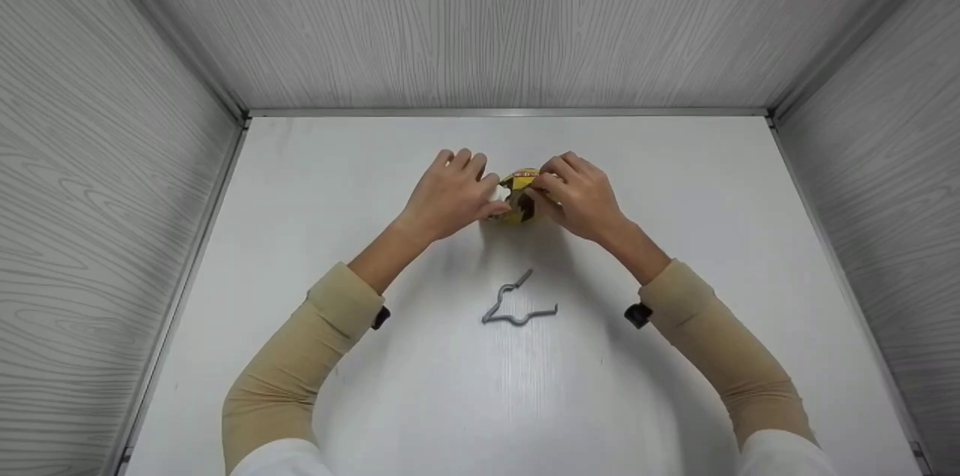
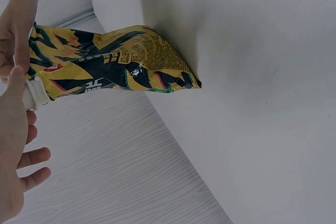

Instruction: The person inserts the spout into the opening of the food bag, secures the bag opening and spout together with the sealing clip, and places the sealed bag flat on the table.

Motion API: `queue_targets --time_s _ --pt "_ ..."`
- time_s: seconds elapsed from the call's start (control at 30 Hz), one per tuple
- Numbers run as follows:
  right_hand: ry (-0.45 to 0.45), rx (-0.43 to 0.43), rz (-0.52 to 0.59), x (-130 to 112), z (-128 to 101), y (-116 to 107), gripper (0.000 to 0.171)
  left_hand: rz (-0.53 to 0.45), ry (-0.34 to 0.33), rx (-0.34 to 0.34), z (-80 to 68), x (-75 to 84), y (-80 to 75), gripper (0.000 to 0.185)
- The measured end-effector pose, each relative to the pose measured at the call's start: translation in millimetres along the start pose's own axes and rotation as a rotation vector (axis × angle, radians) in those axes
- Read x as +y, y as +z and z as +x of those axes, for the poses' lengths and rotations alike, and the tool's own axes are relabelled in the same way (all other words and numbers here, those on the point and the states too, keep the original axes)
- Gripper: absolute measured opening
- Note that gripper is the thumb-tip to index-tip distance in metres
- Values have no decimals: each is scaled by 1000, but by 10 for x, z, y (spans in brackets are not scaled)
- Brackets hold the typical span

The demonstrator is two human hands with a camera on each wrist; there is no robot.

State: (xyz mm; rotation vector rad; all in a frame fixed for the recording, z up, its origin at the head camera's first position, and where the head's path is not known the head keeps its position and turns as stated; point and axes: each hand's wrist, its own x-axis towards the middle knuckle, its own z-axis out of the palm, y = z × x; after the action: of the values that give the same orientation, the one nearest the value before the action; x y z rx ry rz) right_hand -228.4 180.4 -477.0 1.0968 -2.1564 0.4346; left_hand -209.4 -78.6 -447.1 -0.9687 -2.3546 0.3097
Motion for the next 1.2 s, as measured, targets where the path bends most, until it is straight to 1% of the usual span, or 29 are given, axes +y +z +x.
queue_targets --time_s 0.17,0.27,0.5,0.6,0.73,0.83,1.03,1.1,1.2 --pt "34 4 86 6 -23 12 15 -26 -13 6 -2 4 6 58" --pt "45 3 119 14 -33 13 15 -24 -10 15 4 4 0 58" --pt "36 10 135 29 -29 2 14 3 -2 42 18 -3 -6 58" --pt "32 7 142 25 -21 -7 13 -1 2 49 11 -6 12 58" --pt "29 0 152 23 -16 -11 13 18 21 71 -9 -10 49 57" --pt "29 -3 161 23 -20 -7 12 21 21 87 -19 -10 65 56" --pt "40 -7 160 16 -26 -18 12 -47 -22 72 -14 11 71 55" --pt "47 -11 159 17 -26 -24 12 -80 -36 55 -12 18 69 55" --pt "53 -18 154 20 -21 -30 12 -148 -64 11 -9 19 63 54"
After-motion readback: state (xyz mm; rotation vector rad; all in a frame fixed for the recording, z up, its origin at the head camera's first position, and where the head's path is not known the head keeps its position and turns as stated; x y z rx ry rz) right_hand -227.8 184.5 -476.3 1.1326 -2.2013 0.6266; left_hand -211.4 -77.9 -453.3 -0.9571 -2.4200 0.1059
